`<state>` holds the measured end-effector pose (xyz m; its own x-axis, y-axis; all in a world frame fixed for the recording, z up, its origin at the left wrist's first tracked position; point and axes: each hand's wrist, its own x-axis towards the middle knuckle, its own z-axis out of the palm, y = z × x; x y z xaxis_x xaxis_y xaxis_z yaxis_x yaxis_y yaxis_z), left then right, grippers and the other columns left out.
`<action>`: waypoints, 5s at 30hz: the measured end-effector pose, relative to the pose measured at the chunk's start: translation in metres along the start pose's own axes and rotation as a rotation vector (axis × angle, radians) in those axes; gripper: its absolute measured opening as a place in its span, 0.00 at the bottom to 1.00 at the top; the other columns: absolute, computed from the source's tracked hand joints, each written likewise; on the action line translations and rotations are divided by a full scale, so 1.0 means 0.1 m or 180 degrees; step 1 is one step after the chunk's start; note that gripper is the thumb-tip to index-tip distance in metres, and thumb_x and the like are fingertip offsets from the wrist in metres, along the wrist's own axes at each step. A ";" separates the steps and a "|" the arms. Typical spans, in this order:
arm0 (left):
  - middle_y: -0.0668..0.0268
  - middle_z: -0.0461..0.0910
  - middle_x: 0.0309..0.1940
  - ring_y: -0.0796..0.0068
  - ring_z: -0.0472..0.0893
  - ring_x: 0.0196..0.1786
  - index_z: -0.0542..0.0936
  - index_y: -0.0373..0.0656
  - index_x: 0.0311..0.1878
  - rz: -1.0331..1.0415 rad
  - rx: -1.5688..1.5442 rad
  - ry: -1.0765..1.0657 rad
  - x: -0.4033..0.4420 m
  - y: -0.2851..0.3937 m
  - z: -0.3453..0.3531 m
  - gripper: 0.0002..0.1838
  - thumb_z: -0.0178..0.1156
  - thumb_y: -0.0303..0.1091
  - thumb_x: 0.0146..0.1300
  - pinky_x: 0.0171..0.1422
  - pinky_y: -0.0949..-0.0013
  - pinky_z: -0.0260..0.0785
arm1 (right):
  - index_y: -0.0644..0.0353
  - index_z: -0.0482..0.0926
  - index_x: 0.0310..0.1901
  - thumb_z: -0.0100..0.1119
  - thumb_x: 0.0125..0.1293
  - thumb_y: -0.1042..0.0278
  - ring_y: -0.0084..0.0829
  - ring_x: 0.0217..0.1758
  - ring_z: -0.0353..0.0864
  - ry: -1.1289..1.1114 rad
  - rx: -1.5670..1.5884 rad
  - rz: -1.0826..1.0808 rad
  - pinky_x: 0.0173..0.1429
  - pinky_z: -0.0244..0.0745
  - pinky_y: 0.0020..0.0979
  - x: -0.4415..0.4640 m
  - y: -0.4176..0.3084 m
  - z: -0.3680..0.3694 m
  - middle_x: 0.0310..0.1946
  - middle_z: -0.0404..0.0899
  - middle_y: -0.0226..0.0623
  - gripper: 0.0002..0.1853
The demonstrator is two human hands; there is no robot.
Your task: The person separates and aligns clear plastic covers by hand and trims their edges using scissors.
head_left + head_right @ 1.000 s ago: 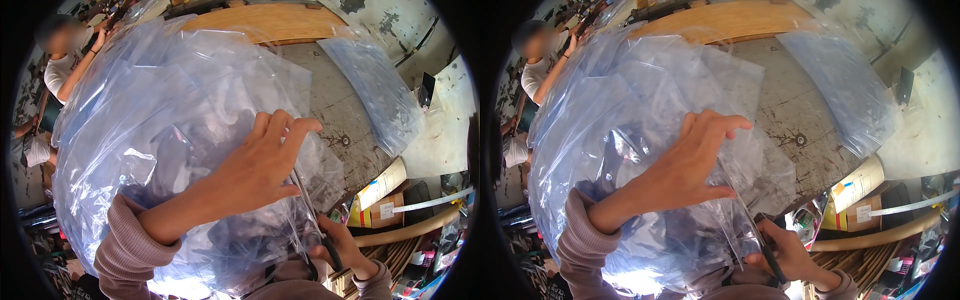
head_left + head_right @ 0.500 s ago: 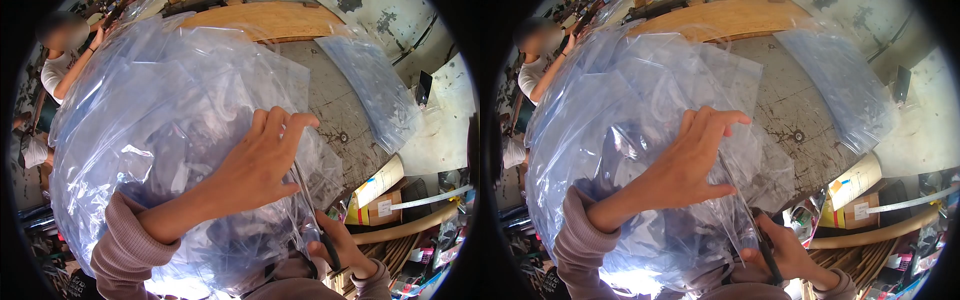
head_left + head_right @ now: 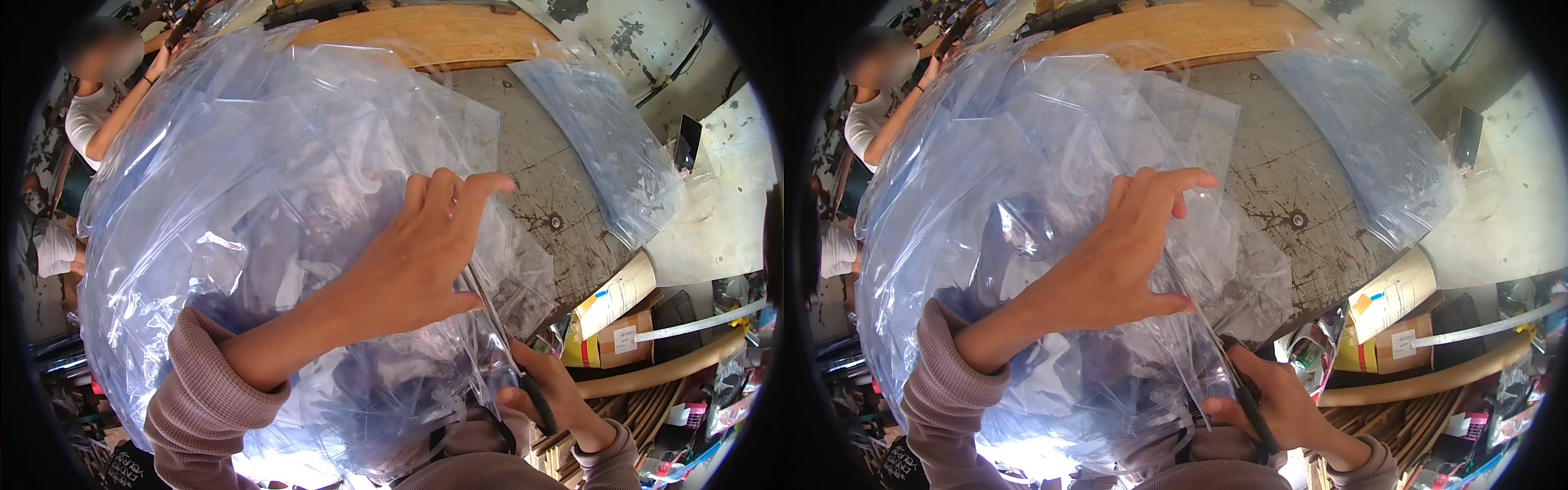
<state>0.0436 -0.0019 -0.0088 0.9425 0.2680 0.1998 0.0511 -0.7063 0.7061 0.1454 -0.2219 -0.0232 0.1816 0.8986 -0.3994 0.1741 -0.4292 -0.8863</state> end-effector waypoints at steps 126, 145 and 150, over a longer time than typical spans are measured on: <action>0.68 0.72 0.32 0.69 0.75 0.42 0.57 0.47 0.66 0.0206 -0.0517 -0.0516 -0.02 -0.06 -0.13 0.37 0.62 0.21 0.54 0.61 0.59 0.56 | 0.62 0.72 0.45 0.66 0.58 0.48 0.19 0.26 0.70 -0.0150 0.0390 0.0014 0.32 0.67 0.24 -0.03 0.07 -0.01 0.23 0.74 0.30 0.26; 0.71 0.72 0.33 0.71 0.74 0.43 0.66 0.48 0.58 0.0315 0.0508 -0.0407 -0.04 -0.02 -0.21 0.30 0.67 0.33 0.53 0.59 0.57 0.53 | 0.63 0.69 0.47 0.68 0.54 0.43 0.22 0.22 0.75 0.0057 0.0013 0.0016 0.28 0.69 0.26 0.00 0.00 0.08 0.18 0.75 0.33 0.33; 0.69 0.73 0.32 0.69 0.74 0.42 0.66 0.47 0.58 0.0433 0.0466 -0.0155 -0.04 -0.04 -0.17 0.31 0.69 0.34 0.51 0.54 0.61 0.56 | 0.63 0.69 0.46 0.67 0.55 0.43 0.22 0.23 0.75 0.0087 -0.0147 0.0118 0.28 0.68 0.25 -0.01 -0.08 0.08 0.19 0.76 0.33 0.31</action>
<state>0.0341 0.0103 -0.0009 0.9586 0.1343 0.2511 -0.0335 -0.8225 0.5678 0.1363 -0.2190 -0.0171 0.2150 0.8794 -0.4247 0.2112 -0.4664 -0.8590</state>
